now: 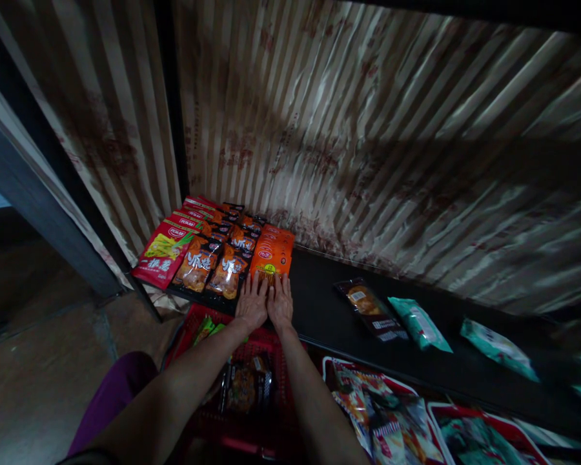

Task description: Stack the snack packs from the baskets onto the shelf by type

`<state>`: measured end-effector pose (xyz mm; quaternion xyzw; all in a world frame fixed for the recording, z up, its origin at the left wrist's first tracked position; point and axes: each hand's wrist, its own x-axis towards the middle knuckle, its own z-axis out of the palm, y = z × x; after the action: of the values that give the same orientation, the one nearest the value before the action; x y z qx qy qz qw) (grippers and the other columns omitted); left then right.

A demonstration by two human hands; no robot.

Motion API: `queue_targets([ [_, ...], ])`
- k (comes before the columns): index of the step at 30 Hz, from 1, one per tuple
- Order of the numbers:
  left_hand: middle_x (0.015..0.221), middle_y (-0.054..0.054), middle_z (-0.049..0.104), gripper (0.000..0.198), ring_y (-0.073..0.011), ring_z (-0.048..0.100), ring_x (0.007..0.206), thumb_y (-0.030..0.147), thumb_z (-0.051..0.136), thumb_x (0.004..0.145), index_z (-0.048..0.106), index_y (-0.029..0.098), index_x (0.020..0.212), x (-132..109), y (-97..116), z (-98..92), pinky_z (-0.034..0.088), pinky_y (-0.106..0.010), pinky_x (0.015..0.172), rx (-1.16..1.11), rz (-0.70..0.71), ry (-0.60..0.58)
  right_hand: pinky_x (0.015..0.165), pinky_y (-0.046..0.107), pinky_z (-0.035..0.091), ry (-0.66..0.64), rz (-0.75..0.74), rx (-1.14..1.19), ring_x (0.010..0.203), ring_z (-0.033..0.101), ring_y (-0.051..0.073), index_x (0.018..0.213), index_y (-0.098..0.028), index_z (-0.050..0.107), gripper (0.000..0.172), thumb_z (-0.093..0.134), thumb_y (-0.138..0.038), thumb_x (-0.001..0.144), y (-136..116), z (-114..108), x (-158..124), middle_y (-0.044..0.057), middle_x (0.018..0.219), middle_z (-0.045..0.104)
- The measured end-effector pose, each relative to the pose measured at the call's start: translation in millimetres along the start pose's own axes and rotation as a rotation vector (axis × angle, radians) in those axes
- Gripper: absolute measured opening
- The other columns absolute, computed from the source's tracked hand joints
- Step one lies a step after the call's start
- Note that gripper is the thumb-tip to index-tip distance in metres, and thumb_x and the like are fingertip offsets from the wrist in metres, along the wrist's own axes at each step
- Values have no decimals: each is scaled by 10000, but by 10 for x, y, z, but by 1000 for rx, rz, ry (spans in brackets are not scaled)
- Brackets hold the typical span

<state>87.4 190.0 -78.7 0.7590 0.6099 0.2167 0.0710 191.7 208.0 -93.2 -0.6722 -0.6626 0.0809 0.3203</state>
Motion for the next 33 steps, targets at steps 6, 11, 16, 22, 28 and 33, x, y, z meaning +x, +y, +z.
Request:
queue_targets([
  [6,1499,-170,279,500,-313,194,1400,310,375,907,404,127,1371,18,40,4,234,-489,1114,-26,-28,102,1113,401,263,33,33,58,1405,211,214,1398,-119,368,602,214,-449,918,53,-1,8,113,1523,246],
  [11,1492,-202,274,549,-298,204,1400,237,426,856,360,77,1376,192,90,-20,256,-482,1110,-96,-101,132,1064,366,342,40,127,123,1374,296,230,1389,-125,385,616,231,-475,905,61,-17,27,117,1545,171],
  [16,1477,-220,292,551,-297,272,1374,202,395,855,338,37,1377,418,83,-29,264,-452,1109,-153,-169,141,1076,411,319,34,234,171,1371,300,265,1396,-114,371,645,255,-498,891,69,-63,91,139,1530,212],
  [22,1432,-228,364,553,-303,400,1297,218,391,865,322,43,1384,567,63,5,334,-436,1063,-177,-224,187,1120,400,233,25,272,259,1400,232,234,1403,-72,344,654,220,-474,903,67,-103,266,152,1503,278],
  [28,1397,-241,400,560,-286,420,1283,204,397,858,307,26,1381,615,60,39,363,-401,1046,-261,-274,176,1114,399,237,10,358,377,1354,335,262,1421,-64,307,716,196,-532,890,63,-123,357,164,1464,355],
  [33,1327,-227,476,550,-272,443,1257,215,402,857,324,14,1363,616,43,62,350,-388,1057,-320,-308,187,1038,426,341,-6,378,369,1263,458,286,1424,-134,328,717,214,-583,877,106,-113,323,143,1410,445],
])
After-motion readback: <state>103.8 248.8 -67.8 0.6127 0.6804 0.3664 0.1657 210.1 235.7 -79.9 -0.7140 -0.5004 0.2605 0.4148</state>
